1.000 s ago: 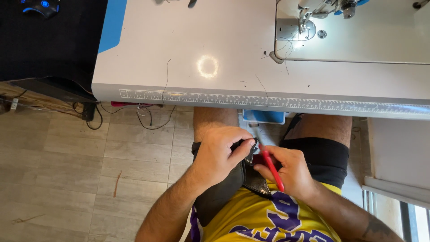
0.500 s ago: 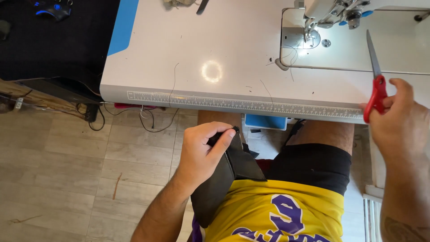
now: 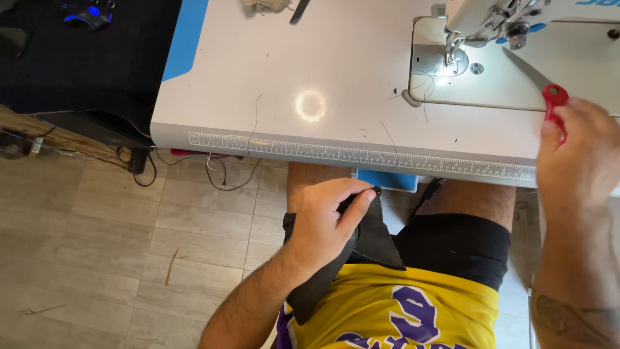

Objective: A person is seen cutting black leather-like material with scissors and then sewing the pieces together using an industrial sewing machine to create a small pouch.

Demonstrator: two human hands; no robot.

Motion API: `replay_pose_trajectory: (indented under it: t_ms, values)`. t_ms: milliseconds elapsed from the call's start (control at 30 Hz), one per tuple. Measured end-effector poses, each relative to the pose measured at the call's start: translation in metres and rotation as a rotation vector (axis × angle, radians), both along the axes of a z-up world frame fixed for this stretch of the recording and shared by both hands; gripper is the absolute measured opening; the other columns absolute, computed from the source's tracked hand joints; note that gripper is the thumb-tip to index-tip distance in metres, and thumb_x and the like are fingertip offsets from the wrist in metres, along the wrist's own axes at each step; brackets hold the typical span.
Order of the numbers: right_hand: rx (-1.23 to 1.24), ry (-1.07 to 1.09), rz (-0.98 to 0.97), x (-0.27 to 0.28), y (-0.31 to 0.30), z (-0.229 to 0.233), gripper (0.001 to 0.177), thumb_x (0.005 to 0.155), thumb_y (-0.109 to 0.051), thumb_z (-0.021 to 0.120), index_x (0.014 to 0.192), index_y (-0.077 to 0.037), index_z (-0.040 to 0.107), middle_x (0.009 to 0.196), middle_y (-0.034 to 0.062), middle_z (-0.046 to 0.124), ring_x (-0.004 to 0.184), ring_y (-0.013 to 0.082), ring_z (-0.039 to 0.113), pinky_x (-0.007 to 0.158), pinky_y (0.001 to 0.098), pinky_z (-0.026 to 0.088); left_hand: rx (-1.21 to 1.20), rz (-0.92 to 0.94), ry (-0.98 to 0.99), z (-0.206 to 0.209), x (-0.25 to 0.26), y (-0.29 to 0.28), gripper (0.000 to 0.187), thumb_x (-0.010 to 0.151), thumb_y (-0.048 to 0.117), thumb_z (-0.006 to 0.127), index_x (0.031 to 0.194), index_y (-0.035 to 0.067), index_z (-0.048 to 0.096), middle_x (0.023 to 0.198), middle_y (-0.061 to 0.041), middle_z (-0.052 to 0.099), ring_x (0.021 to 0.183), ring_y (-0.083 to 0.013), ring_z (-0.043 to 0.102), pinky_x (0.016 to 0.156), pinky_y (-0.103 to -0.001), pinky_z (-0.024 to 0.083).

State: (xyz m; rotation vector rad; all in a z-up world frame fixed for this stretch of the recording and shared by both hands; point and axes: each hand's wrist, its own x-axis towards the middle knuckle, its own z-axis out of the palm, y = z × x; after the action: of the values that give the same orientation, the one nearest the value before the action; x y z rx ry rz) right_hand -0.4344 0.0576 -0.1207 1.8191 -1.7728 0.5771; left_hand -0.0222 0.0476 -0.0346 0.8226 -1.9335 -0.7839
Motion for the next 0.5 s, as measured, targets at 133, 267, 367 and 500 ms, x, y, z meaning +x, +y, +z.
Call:
replay_pose_trajectory:
  t_ms: [133,267,367,500]
  values:
    - [0.12,-0.548,0.392,0.146,0.028,0.05,0.03,0.099,-0.007,0.082,0.12,0.011,0.071,0.124,0.025,0.073,0.115,0.0376,0.07,0.102,0.0459,0.054,0.016,-0.048,0.016,-0.007,-0.021,0.001,0.012,0.1,0.011,0.062,0.094,0.005,0.071,0.085,-0.004,0.074,0.072,-0.0165,0.069,0.064,-0.027,0.054]
    - [0.293,-1.296,0.599,0.192,0.042,0.026,0.04,0.072,-0.024,0.087,0.103,-0.001,0.077,0.089,0.0116,0.077,0.088,0.0183,0.072,0.086,0.0368,0.057,0.025,-0.066,0.135,-0.019,-0.039,0.002,0.007,0.097,0.009,0.066,0.098,0.009,0.073,0.078,-0.006,0.072,0.072,-0.0267,0.072,0.068,-0.031,0.059]
    - [0.328,-1.388,0.557,0.2,0.044,0.036,0.015,0.086,-0.005,0.079,0.098,0.002,0.076,0.078,0.0115,0.074,0.077,0.0138,0.069,0.077,0.0344,0.059,0.045,-0.083,0.151,-0.019,-0.036,0.004,0.007,0.096,0.01,0.067,0.1,0.01,0.073,0.081,-0.006,0.073,0.075,-0.0267,0.073,0.069,-0.032,0.059]
    - [0.371,-1.401,0.53,0.198,0.037,0.052,0.005,0.088,0.001,0.074,0.093,0.002,0.076,0.072,0.0118,0.075,0.071,0.0136,0.069,0.072,0.034,0.06,0.143,-0.207,0.152,-0.011,-0.025,-0.004,0.02,0.093,0.011,0.067,0.112,0.007,0.071,0.093,-0.012,0.075,0.089,-0.0333,0.075,0.077,-0.04,0.059]
